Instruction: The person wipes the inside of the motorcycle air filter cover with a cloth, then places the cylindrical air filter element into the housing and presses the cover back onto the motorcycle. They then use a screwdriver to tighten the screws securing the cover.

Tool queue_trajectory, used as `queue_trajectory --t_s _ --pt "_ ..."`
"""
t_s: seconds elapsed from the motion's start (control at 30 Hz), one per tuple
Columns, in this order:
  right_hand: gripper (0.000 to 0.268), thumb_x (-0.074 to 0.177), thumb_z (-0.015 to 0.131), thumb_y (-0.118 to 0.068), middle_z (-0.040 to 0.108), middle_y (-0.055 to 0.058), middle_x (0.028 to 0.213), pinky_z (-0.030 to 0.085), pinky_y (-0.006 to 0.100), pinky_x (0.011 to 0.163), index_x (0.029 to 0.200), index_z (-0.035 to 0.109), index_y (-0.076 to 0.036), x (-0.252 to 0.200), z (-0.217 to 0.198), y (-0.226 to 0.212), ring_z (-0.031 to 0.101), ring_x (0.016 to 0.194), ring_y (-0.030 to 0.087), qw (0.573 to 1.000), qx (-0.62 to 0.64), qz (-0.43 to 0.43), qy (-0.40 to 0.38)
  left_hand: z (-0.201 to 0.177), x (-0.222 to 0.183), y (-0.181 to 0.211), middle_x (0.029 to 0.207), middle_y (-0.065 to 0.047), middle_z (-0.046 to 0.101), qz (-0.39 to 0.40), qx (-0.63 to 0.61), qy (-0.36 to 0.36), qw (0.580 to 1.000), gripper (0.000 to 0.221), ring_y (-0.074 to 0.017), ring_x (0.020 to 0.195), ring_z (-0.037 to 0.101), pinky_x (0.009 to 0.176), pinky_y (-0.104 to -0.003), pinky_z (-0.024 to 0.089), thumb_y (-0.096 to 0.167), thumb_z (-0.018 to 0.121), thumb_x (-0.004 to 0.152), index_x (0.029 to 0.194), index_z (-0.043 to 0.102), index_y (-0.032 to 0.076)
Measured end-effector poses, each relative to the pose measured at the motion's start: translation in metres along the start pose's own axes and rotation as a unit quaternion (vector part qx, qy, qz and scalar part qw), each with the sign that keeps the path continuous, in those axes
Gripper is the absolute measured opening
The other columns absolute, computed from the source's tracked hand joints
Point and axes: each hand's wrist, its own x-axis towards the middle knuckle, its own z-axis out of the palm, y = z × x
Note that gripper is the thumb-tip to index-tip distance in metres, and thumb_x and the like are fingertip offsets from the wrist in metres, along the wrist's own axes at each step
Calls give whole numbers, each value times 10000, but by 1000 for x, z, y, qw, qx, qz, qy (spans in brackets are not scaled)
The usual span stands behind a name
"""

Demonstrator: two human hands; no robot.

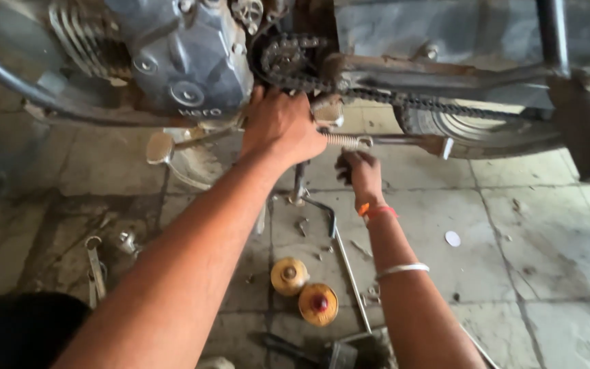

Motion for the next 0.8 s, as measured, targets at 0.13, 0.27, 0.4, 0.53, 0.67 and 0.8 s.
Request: queue_trajectory --t_s 0.13,0.27,0.4,0.53,0.67,0.8 --pt "309 908 703 -311 710 63 724 467 303 527 842 730 -10 -73 -31 -36 642 580 145 971 -231 33 -44 11 3 -7 1314 -202 613 27 19 19 999 509 -338 1323 491 1195 -482 210 392 709 789 1206 689 101" --pt "300 772 813 -307 744 48 731 547 296 590 867 759 -28 -121 -77 -41 695 645 109 903 -411 -10 -121 21 2 -14 1286 -232 625 40 29 38 998 499 -358 1294 509 1203 -497 192 342 728 775 1204 704 88" --pt "270 739 841 -259 759 65 738 585 357 626 876 772 -37 -168 -109 -38 695 636 190 867 -488 54 -86 14 -10 -16 1273 -218 659 58 53 -4 997 468 -351 1310 523 1185 -457 278 363 761 768 1139 746 78" --pt "149 810 759 -228 773 97 796 588 369 720 872 802 -100 -189 -159 17 750 744 237 824 -556 -55 -97 24 -5 -18 1182 -246 664 80 59 56 993 493 -415 1220 519 1060 -479 305 390 827 694 1083 754 96" --pt "228 749 792 -255 748 138 831 577 419 732 892 756 -82 -229 -149 32 730 801 321 796 -581 -107 -130 14 -11 -15 1162 -233 705 55 53 28 997 483 -362 1224 585 1177 -436 304 438 834 765 1074 753 76" --pt "300 714 830 -257 724 177 865 557 459 743 918 741 -55 -260 -125 29 700 851 370 804 -584 -88 -67 19 -11 -21 1131 -224 697 46 52 63 996 407 -383 1214 555 1100 -433 333 352 842 707 1022 771 105"
